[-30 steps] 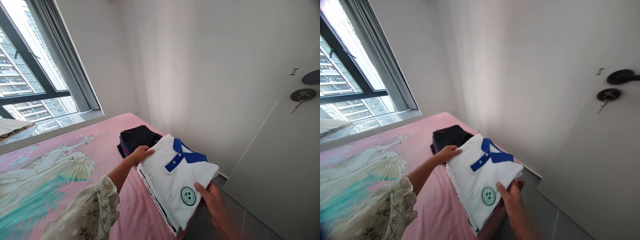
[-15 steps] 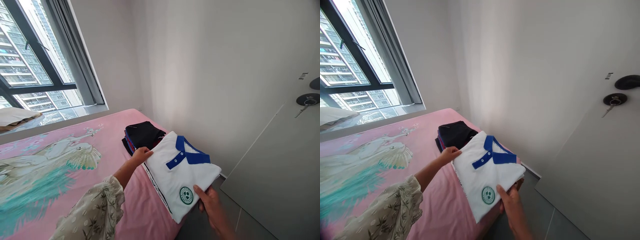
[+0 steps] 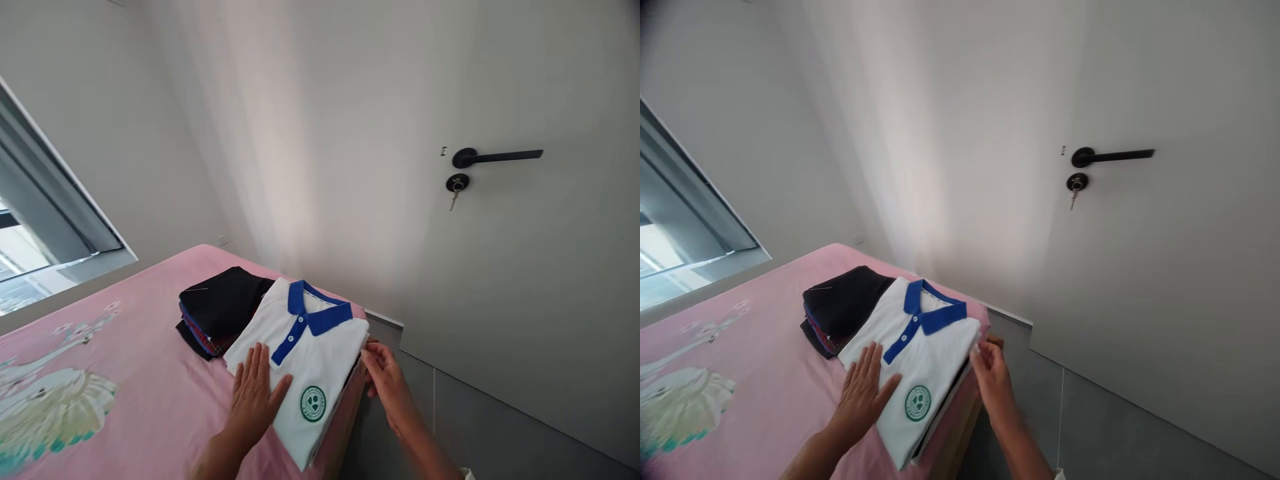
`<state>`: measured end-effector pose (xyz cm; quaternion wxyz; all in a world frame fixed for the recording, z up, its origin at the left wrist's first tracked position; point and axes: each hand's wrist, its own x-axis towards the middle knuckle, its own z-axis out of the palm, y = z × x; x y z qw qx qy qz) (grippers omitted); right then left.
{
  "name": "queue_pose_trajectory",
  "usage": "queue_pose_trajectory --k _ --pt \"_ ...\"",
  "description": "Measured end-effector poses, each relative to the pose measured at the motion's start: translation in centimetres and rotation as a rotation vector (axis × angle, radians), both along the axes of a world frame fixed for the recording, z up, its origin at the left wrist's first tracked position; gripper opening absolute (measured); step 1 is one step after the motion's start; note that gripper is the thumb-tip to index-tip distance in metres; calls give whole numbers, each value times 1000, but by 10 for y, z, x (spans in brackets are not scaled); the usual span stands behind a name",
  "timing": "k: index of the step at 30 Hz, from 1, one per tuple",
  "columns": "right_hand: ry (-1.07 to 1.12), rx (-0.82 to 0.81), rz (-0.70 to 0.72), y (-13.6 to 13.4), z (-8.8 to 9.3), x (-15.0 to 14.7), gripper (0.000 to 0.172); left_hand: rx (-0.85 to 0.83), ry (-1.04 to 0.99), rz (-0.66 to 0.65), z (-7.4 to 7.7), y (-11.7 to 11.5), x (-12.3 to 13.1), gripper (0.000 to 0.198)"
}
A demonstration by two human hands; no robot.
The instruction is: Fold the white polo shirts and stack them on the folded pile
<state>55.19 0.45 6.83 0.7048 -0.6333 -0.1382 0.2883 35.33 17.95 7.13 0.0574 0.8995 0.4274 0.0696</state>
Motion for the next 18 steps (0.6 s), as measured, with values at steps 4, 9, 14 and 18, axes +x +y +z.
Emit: queue_pose_trajectory --k 4,9,14,18 --pt "-115 141 -209 -26 11 13 44 -70 26 38 25 7 6 82" --pt "-336 144 -50 -46 22 -15 29 132 -70 34 44 -12 27 87" --pt "-845 147 331 -37 59 -49 32 93 72 -3 21 -31 34 89" --pt "-1083 92 421 3 99 -48 43 35 32 27 22 -47 29 77"
